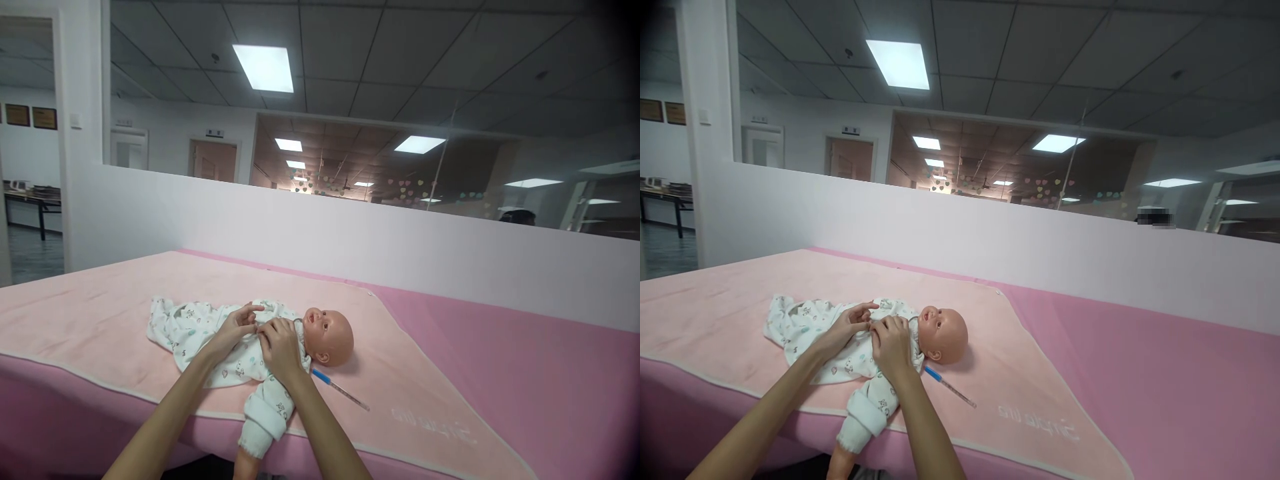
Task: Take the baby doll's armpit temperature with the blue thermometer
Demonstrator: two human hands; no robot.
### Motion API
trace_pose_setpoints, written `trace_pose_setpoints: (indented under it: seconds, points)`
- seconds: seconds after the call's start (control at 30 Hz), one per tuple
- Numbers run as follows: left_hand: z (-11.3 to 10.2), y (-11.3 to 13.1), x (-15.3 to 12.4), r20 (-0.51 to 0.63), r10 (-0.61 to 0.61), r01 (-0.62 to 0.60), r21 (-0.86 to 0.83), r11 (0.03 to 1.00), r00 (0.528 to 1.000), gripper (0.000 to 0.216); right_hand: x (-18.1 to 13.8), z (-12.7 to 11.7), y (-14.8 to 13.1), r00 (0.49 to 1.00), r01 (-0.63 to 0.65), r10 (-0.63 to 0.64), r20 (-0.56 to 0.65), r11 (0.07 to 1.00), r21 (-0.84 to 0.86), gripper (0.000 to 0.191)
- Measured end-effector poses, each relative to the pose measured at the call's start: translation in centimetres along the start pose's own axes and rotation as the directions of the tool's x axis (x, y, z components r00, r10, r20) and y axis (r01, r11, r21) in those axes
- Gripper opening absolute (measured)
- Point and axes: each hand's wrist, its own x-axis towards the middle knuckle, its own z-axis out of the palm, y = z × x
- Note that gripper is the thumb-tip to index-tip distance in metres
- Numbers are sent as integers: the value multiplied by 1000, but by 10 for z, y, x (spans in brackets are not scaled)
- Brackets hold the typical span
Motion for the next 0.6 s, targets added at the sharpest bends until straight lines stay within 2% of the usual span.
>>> trace_pose_setpoints:
  seconds: [0.17, 0.3, 0.6]
  points:
    - [1, 3, -1, 32, -14, 12, 41, 999, 999, 49, -1, 3, 0, 998, -16, 17, -64, 1000, 7, 5]
    - [2, 5, -2, 47, -16, 14, 51, 999, 999, 49, -2, 3, 0, 998, -8, 7, -68, 1000, -22, 8]
    - [0, 1, 0, 10, -5, 5, 23, 1000, 1000, 45, -1, 3, 0, 996, 23, -27, -81, 999, -45, 6]
